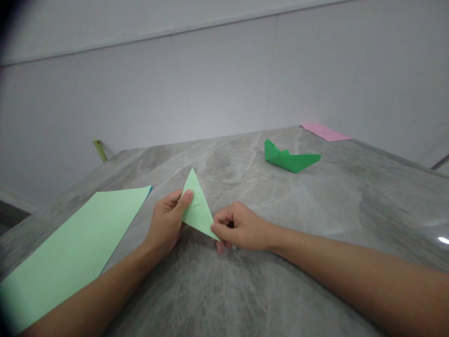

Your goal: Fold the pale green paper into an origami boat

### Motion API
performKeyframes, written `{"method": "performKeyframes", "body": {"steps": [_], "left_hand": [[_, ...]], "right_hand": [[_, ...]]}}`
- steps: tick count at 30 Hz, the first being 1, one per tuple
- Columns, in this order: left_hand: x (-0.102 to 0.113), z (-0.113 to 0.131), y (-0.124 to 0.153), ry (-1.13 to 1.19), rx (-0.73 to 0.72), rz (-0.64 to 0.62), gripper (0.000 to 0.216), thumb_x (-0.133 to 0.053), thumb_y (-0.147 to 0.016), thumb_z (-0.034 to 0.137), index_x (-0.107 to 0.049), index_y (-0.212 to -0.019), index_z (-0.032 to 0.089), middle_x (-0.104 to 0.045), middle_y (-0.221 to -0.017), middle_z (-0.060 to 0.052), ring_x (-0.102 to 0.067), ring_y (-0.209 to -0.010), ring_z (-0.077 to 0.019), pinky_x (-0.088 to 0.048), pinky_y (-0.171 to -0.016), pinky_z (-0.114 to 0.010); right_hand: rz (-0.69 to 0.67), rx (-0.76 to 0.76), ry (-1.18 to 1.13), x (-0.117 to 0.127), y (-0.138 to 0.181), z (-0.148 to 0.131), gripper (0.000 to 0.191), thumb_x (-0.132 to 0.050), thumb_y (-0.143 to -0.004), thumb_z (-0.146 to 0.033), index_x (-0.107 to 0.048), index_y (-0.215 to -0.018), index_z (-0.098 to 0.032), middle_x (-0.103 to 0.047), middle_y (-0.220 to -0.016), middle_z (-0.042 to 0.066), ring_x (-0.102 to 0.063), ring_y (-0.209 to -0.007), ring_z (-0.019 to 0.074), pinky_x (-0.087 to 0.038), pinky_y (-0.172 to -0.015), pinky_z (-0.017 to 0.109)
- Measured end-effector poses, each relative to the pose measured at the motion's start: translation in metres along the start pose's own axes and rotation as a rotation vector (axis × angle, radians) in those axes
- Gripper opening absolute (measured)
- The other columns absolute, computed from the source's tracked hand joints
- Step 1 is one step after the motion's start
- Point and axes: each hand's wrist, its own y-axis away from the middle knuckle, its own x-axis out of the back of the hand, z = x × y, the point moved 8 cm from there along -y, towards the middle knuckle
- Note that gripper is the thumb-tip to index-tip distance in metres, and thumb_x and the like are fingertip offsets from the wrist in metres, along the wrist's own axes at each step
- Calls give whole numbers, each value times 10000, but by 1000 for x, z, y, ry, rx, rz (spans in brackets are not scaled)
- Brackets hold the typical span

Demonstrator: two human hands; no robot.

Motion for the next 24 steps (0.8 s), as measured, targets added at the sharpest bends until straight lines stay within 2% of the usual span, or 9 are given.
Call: {"method": "performKeyframes", "body": {"steps": [2,4,10,18,21,24], "left_hand": [[-12,-13,-1,195,165,-118,288,-652,-793,416,-585,-780,136,-560,-630,13,-509,-519,-100,-439,-471,-208],[-18,-18,1,280,238,-166,299,-712,-747,370,-618,-865,112,-630,-687,-23,-589,-571,-137,-513,-522,-251],[-10,-11,1,322,155,-64,251,-724,-756,310,-623,-863,107,-670,-703,-32,-632,-586,-146,-560,-553,-269],[-29,-16,6,567,325,-210,267,-715,-769,320,-616,-909,116,-667,-742,-39,-635,-599,-140,-555,-532,-245],[-33,-18,7,533,317,-214,296,-680,-789,403,-601,-833,121,-621,-639,-13,-584,-503,-120,-508,-456,-223],[-27,-19,6,398,221,-144,350,-640,-807,460,-576,-709,129,-565,-540,10,-517,-430,-99,-459,-410,-207]], "right_hand": [[70,-1,-32,5,0,1,298,-531,-843,-343,-554,-616,-152,-645,-554,17,-494,-436,79,-371,-439,178],[108,-7,-57,8,-1,3,293,-520,-850,-347,-556,-635,-152,-636,-555,11,-492,-438,79,-371,-440,178],[75,-44,-47,3,-2,5,285,-551,-839,-353,-575,-644,-146,-624,-542,10,-482,-428,83,-375,-439,190],[62,-19,-139,2,-1,5,338,-593,-829,-460,-575,-710,-144,-621,-539,1,-463,-408,74,-358,-417,179],[33,-28,-147,-1,-1,6,359,-603,-823,-477,-584,-707,-138,-614,-525,-2,-451,-395,67,-345,-407,173],[-16,-52,-158,-5,0,7,366,-625,-808,-483,-589,-699,-136,-610,-513,-6,-459,-395,66,-347,-406,168]]}}
